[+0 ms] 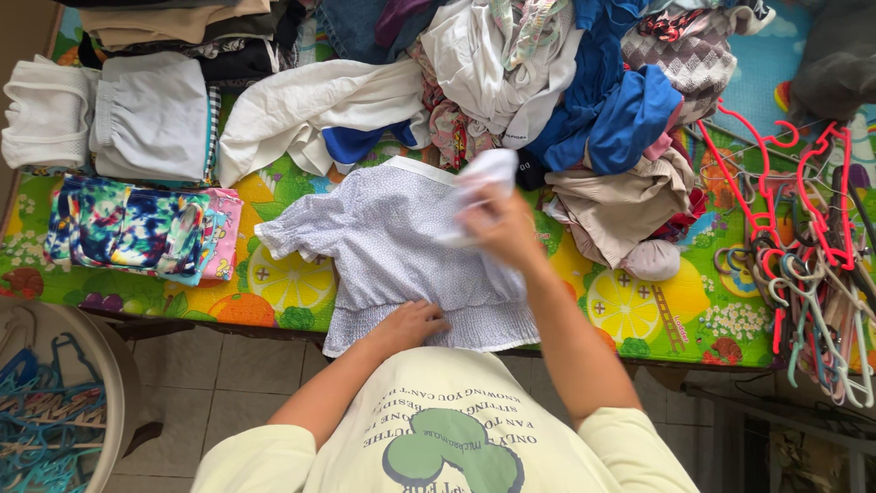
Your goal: The person folds a blue patterned garment and a white shirt by hand on a table, smoothing the fabric and aligning the edges before placing them into stacks of folded laundry.
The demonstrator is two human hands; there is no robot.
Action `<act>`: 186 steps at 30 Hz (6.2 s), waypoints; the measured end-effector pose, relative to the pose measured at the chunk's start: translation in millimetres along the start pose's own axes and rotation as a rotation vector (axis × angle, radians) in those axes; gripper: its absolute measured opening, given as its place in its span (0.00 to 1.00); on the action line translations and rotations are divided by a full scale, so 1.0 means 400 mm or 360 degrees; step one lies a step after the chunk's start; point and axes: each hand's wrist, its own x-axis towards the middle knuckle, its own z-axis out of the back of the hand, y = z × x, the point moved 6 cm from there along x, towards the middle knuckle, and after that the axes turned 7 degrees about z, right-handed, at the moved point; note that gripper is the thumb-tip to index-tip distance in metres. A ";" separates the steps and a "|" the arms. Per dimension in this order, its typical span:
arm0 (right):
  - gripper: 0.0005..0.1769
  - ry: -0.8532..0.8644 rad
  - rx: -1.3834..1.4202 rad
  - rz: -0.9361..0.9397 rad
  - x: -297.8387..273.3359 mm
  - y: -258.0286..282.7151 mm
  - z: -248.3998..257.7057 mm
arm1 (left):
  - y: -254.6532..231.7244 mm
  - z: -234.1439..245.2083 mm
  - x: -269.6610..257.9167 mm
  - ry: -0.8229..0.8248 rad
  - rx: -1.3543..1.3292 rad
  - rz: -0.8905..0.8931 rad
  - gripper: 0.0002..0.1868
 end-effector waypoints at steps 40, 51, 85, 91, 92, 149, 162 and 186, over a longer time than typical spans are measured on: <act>0.13 -0.0841 0.0360 0.0276 -0.246 0.230 0.482 | -0.066 0.927 -0.020 -0.0809 -0.1892 0.0435 0.41; 0.08 -0.1073 -0.0193 0.0321 -0.400 0.296 0.609 | -0.376 1.072 -0.373 -0.1310 -0.1711 0.0387 0.44; 0.24 -0.0981 0.1303 -0.0930 -0.242 -0.618 0.206 | 0.620 0.218 -0.162 -0.1165 -0.1270 0.1869 0.17; 0.39 -0.0691 0.0976 -0.1386 -0.202 -0.574 0.218 | 0.638 0.203 -0.010 -0.0586 -0.2617 0.1932 0.20; 0.41 -0.0534 0.1026 -0.1300 -0.187 -0.533 0.210 | 0.610 0.200 -0.001 -0.0329 -0.2822 0.1981 0.20; 0.22 -0.0574 -0.1240 0.0391 -0.147 -0.246 0.054 | 0.424 0.581 0.128 -0.1236 0.0753 0.1029 0.39; 0.30 0.0819 -0.0943 0.0387 -0.399 -0.163 -0.302 | 0.202 0.014 -0.570 -0.1337 -0.0038 0.2362 0.41; 0.09 -0.0141 0.0284 -0.0518 -0.483 -0.452 -0.003 | 0.197 0.463 -0.020 -0.1459 -0.0966 0.0908 0.22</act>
